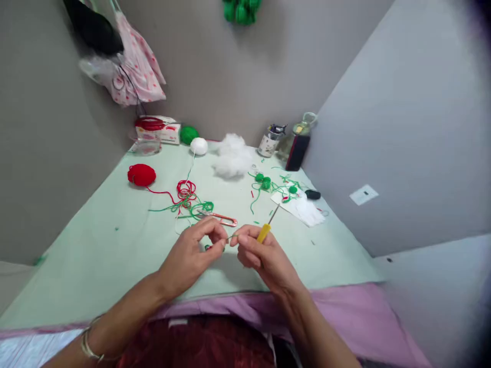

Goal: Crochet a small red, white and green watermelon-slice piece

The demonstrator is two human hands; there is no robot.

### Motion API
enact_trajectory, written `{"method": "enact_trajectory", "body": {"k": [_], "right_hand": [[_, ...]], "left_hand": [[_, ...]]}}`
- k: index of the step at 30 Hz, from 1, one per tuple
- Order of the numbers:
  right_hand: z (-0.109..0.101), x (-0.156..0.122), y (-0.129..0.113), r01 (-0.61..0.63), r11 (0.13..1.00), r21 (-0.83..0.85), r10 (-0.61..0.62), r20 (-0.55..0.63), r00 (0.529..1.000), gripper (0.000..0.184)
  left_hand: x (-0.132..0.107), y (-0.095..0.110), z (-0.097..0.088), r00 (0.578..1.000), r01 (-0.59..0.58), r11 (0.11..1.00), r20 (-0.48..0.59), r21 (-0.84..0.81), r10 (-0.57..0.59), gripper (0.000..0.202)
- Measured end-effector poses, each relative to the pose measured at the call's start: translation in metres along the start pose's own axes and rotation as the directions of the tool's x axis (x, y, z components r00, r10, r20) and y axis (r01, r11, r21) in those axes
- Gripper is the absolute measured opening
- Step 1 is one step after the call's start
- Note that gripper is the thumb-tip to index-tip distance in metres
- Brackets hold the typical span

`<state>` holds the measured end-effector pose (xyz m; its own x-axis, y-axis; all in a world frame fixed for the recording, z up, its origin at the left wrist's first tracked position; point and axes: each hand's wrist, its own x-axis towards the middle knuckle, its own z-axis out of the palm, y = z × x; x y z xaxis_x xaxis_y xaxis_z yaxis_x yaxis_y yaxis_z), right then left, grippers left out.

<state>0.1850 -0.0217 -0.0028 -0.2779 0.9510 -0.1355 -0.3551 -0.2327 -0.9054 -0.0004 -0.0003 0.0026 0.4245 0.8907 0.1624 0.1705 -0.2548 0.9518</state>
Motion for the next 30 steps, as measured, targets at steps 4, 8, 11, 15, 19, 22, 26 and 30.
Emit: {"method": "enact_trajectory", "body": {"k": [4,8,11,15,19,22,26,30], "right_hand": [[0.001,-0.003,-0.004,-0.037,0.991,0.128,0.036,0.006,0.999,0.026],[0.001,0.0,-0.006,-0.04,0.98,0.196,0.045,-0.016,0.999,0.028],[-0.003,0.003,-0.008,-0.029,0.974,0.224,0.043,-0.057,0.997,0.027],[-0.009,0.003,-0.011,-0.01,0.968,0.252,0.042,-0.121,0.992,0.026],[-0.012,0.002,-0.014,0.001,0.962,0.273,0.039,-0.142,0.989,0.024],[-0.013,0.002,-0.015,0.019,0.958,0.285,0.025,-0.151,0.988,0.023],[-0.013,0.003,-0.013,0.034,0.971,0.237,0.0,-0.143,0.99,0.022],[-0.016,0.003,-0.013,0.005,0.993,0.116,0.009,-0.116,0.993,0.025]], "left_hand": [[0.002,0.004,-0.003,0.994,0.08,0.988,0.079,-0.131,-0.07,0.016],[0.004,-0.006,-0.001,0.982,0.152,0.922,0.16,-0.355,-0.1,0.016],[0.003,-0.015,0.003,0.963,0.239,0.86,0.221,-0.451,-0.152,0.018],[0.0,-0.019,0.006,0.948,0.31,0.816,0.223,-0.489,-0.226,0.023],[0.001,-0.021,0.005,0.953,0.301,0.823,0.169,-0.482,-0.249,0.023],[0.0,-0.023,0.004,0.952,0.305,0.82,0.153,-0.485,-0.263,0.023],[-0.001,-0.022,0.005,0.947,0.319,0.775,0.162,-0.546,-0.276,0.024],[-0.001,-0.016,0.006,0.95,0.312,0.823,0.132,-0.475,-0.284,0.022]]}}
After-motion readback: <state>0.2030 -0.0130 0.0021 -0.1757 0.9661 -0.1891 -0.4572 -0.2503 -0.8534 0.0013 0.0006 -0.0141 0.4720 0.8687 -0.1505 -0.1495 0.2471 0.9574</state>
